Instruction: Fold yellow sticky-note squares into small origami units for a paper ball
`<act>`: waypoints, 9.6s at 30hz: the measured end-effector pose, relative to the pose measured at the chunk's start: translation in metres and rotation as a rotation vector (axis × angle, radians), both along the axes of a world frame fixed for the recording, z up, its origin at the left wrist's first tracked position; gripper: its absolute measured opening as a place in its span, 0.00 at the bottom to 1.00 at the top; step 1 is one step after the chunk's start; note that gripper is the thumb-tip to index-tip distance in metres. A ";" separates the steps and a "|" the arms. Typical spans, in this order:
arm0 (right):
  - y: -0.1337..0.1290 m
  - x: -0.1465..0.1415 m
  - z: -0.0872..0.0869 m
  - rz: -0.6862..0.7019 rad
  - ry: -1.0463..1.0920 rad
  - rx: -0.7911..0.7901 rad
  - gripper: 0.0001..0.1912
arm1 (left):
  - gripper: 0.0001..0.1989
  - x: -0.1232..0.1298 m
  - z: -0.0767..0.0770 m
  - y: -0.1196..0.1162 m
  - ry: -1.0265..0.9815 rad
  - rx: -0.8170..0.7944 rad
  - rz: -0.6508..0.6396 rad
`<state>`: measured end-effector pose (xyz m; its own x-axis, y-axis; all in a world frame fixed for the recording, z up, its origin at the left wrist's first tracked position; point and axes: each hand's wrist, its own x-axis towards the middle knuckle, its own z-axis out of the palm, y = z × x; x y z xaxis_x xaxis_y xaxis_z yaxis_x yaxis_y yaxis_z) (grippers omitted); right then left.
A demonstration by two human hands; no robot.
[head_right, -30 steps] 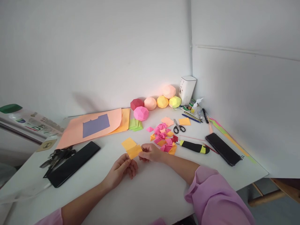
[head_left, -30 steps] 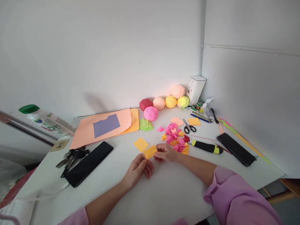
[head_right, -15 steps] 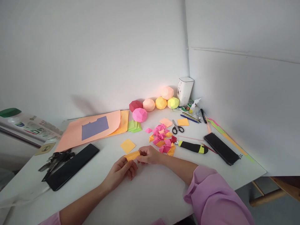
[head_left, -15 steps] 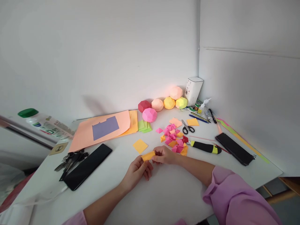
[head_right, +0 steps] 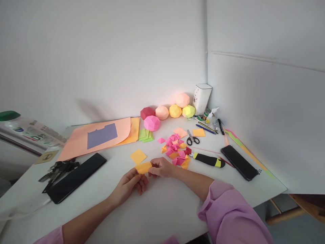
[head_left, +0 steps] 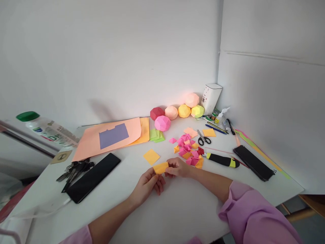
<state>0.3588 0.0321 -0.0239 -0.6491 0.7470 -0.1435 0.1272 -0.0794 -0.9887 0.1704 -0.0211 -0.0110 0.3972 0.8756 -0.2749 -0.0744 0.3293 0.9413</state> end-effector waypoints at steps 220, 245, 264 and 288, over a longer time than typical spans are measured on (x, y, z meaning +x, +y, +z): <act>-0.009 -0.008 0.013 -0.167 -0.053 0.129 0.18 | 0.21 0.002 0.000 0.005 0.025 -0.027 0.046; -0.010 -0.008 0.009 -0.026 -0.012 0.093 0.03 | 0.17 -0.001 -0.004 0.004 0.018 0.050 0.004; 0.000 -0.005 0.006 -0.150 0.156 -0.005 0.04 | 0.12 -0.004 -0.009 0.006 -0.103 0.012 0.112; 0.000 -0.006 0.004 -0.119 0.145 -0.028 0.10 | 0.12 -0.003 -0.005 0.004 -0.114 -0.024 0.109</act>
<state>0.3531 0.0316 -0.0195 -0.5715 0.8170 -0.0771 -0.0282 -0.1135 -0.9931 0.1676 -0.0169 -0.0160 0.3303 0.9087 -0.2551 -0.2165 0.3360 0.9166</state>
